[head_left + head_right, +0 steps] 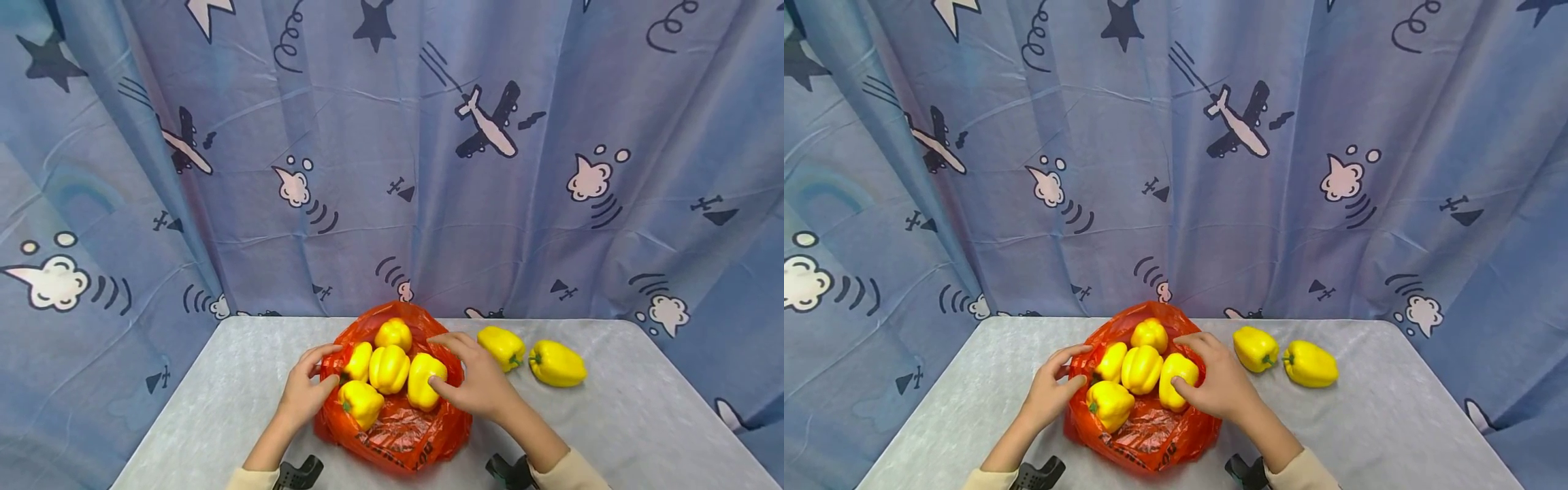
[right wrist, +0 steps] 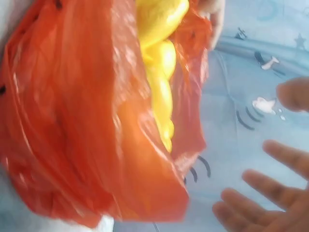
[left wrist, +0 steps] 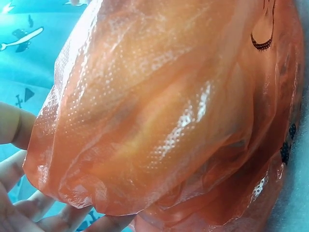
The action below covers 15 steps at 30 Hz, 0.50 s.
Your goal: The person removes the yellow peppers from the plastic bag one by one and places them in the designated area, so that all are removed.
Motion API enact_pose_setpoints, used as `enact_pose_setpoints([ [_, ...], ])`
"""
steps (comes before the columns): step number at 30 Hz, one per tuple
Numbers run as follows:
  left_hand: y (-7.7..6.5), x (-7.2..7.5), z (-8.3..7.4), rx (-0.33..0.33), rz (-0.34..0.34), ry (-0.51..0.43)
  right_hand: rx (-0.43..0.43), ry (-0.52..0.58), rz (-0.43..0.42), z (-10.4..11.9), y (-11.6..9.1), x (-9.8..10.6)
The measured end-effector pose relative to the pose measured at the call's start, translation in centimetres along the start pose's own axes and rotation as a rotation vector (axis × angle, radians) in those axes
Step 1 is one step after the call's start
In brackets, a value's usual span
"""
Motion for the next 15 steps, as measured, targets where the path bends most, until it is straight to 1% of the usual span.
enact_pose_setpoints([
  [3, 0.0, 0.0, 0.1, -0.001, 0.001, -0.001, 0.005, -0.002, 0.021, 0.1, 0.4, -1.1],
  [6, 0.1, 0.0, 0.1, 0.003, 0.002, 0.000, -0.013, -0.014, 0.047, -0.3, 0.8, -2.1],
  [11, 0.0, 0.0, 0.2, 0.007, 0.003, -0.003, -0.065, -0.085, 0.096, -1.2, 1.1, -3.7],
  [15, 0.0, 0.0, 0.2, 0.008, 0.003, -0.004, -0.062, -0.125, 0.110, -1.7, 1.2, -4.5],
])
Point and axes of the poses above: each hand's wrist, its own y-axis towards the middle knuckle, its own x-axis out of the back of the hand, z = x × y, the point moved 4 cm from there along y, towards the middle knuckle, and after that the axes turned 11 degrees about z, right-handed, at the moved point
